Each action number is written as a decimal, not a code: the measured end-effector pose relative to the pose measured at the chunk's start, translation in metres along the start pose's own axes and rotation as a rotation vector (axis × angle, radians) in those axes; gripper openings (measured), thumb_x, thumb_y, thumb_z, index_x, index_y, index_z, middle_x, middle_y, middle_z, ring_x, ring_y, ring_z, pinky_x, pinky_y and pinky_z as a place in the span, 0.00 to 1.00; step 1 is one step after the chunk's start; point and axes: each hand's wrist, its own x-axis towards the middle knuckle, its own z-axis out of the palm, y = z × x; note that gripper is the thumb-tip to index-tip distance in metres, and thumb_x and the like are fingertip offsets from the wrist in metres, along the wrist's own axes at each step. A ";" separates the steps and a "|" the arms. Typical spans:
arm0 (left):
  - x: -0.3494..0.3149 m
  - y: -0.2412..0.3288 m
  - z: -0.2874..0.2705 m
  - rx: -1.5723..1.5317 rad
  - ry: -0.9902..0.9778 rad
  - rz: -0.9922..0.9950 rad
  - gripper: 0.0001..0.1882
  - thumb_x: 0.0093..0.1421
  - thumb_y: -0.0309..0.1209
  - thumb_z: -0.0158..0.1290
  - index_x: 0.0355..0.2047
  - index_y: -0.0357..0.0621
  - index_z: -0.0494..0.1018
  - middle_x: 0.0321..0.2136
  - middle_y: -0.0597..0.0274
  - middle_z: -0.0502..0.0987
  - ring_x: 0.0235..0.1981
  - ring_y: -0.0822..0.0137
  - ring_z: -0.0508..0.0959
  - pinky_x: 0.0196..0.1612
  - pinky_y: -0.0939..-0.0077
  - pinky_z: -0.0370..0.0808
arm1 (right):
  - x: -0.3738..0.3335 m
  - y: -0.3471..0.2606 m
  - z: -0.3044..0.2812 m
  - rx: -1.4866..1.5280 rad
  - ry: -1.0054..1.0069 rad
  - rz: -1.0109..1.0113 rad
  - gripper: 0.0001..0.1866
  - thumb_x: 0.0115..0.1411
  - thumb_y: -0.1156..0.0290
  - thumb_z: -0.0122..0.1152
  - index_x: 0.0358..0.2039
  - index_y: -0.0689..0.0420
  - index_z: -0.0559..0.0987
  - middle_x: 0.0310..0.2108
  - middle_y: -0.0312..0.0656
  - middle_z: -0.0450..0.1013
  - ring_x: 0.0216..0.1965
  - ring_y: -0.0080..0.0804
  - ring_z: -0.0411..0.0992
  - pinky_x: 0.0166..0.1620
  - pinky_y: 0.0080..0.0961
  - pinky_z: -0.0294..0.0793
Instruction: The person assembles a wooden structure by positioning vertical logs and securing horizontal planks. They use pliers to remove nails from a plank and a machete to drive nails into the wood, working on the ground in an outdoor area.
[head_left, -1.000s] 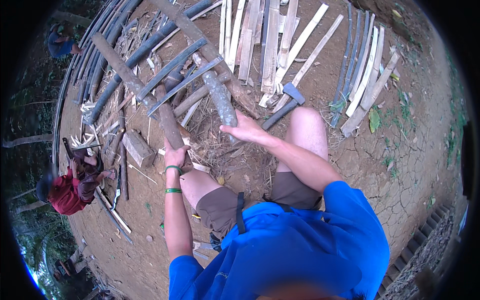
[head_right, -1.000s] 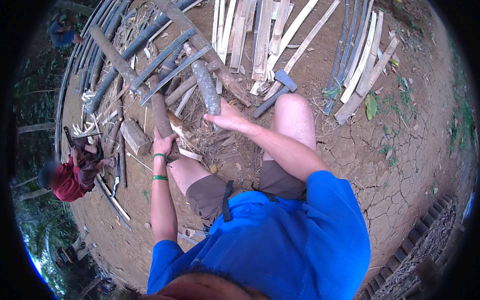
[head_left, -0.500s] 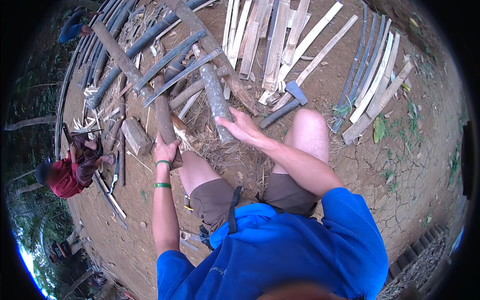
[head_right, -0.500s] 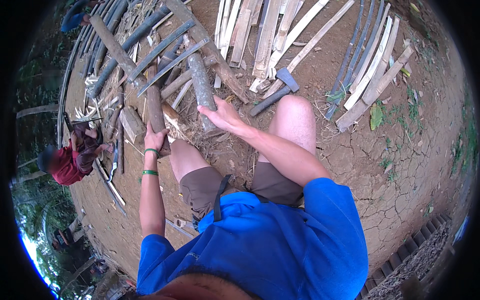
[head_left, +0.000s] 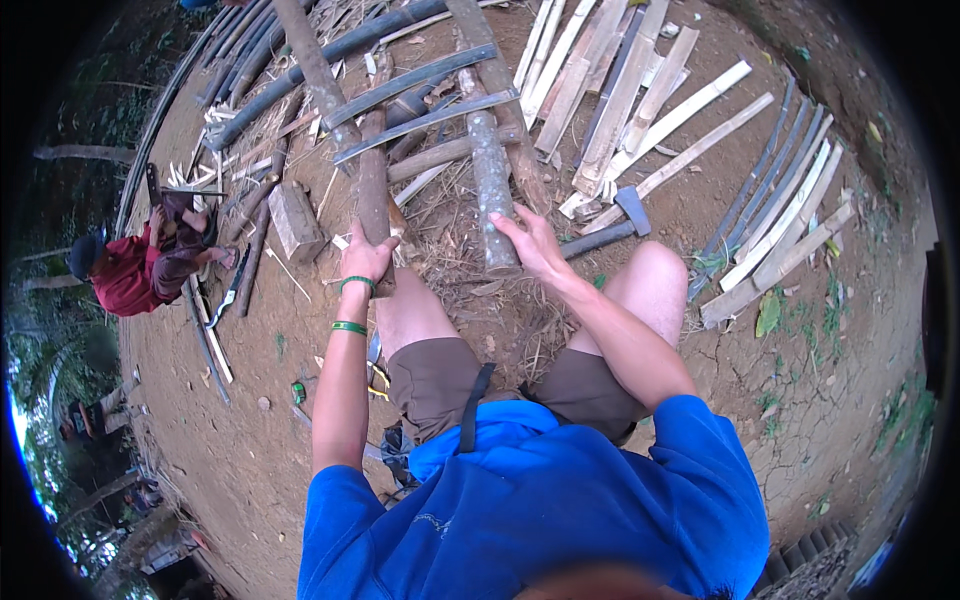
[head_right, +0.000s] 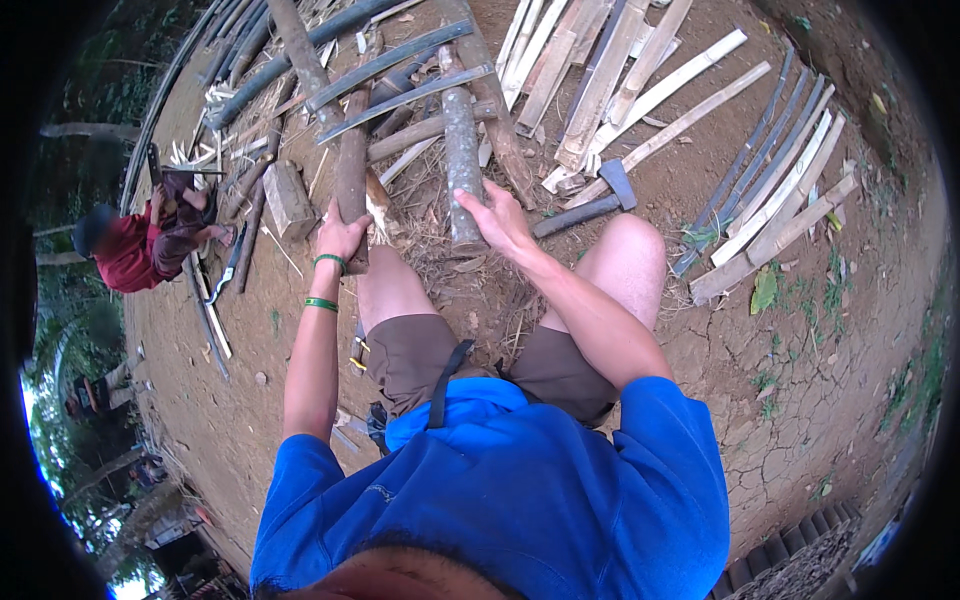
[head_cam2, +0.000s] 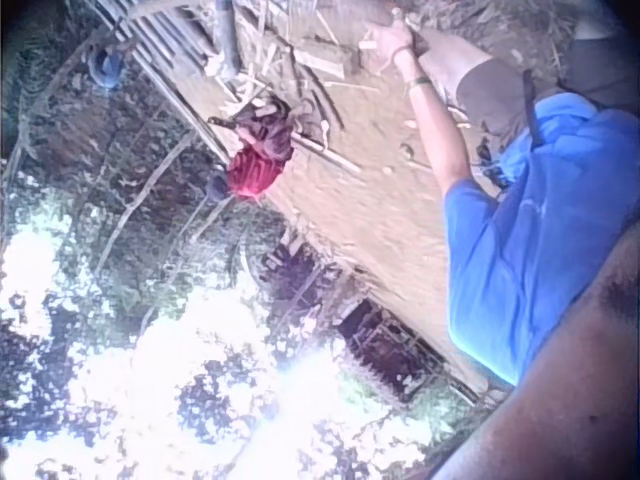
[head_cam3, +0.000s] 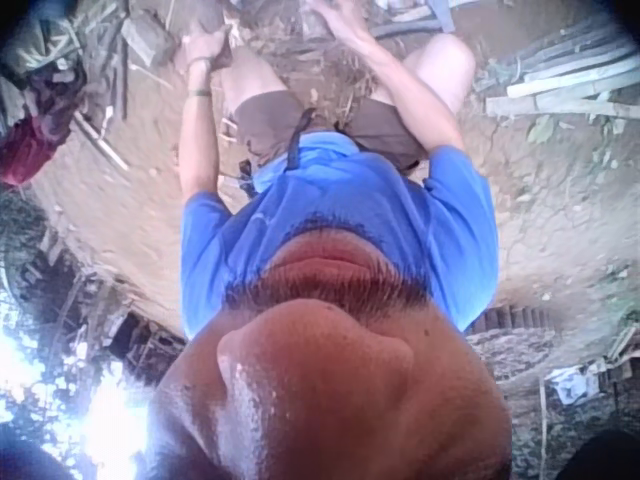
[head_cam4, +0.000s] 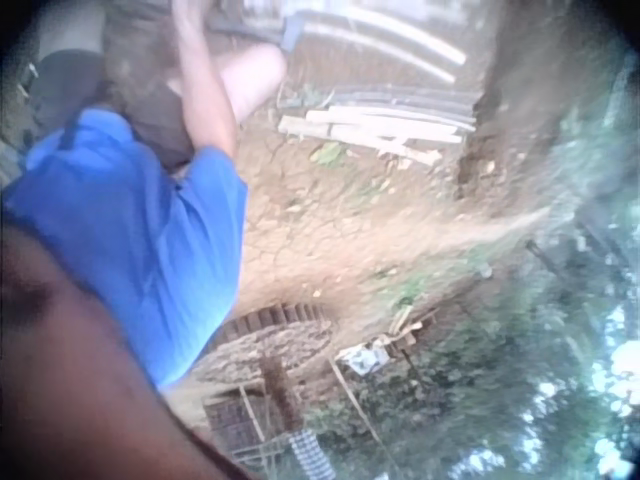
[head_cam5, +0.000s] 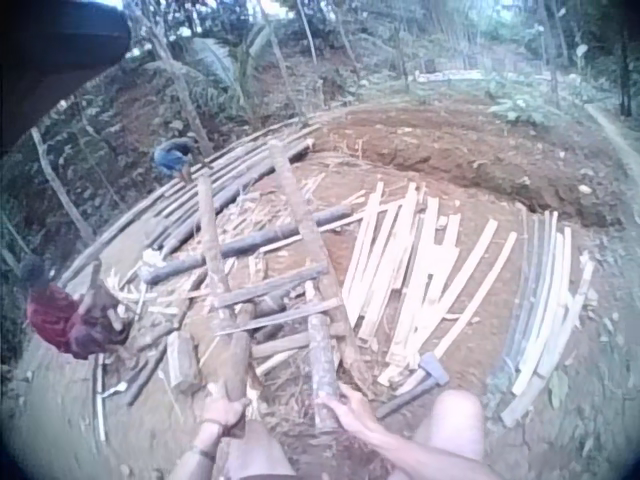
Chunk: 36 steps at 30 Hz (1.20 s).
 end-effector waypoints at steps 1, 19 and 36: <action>0.001 0.000 0.001 -0.014 -0.003 0.001 0.51 0.51 0.51 0.62 0.68 0.39 0.55 0.49 0.31 0.77 0.53 0.39 0.77 0.58 0.54 0.72 | 0.001 0.004 -0.001 0.006 0.011 -0.013 0.39 0.59 0.46 0.63 0.60 0.66 0.72 0.42 0.51 0.80 0.40 0.36 0.80 0.48 0.30 0.75; 0.002 -0.020 0.008 -0.336 -0.055 0.008 0.57 0.46 0.42 0.67 0.72 0.39 0.48 0.53 0.36 0.76 0.55 0.46 0.77 0.59 0.62 0.72 | -0.004 -0.001 0.013 -0.064 0.089 -0.053 0.31 0.60 0.58 0.67 0.55 0.70 0.75 0.38 0.46 0.80 0.34 0.25 0.77 0.39 0.22 0.74; 0.008 -0.023 0.002 -0.288 -0.214 0.024 0.60 0.51 0.39 0.65 0.73 0.38 0.35 0.44 0.32 0.79 0.48 0.42 0.81 0.54 0.59 0.75 | 0.001 -0.004 0.018 -0.025 0.151 -0.027 0.25 0.60 0.61 0.67 0.51 0.68 0.79 0.35 0.41 0.79 0.31 0.22 0.74 0.36 0.21 0.73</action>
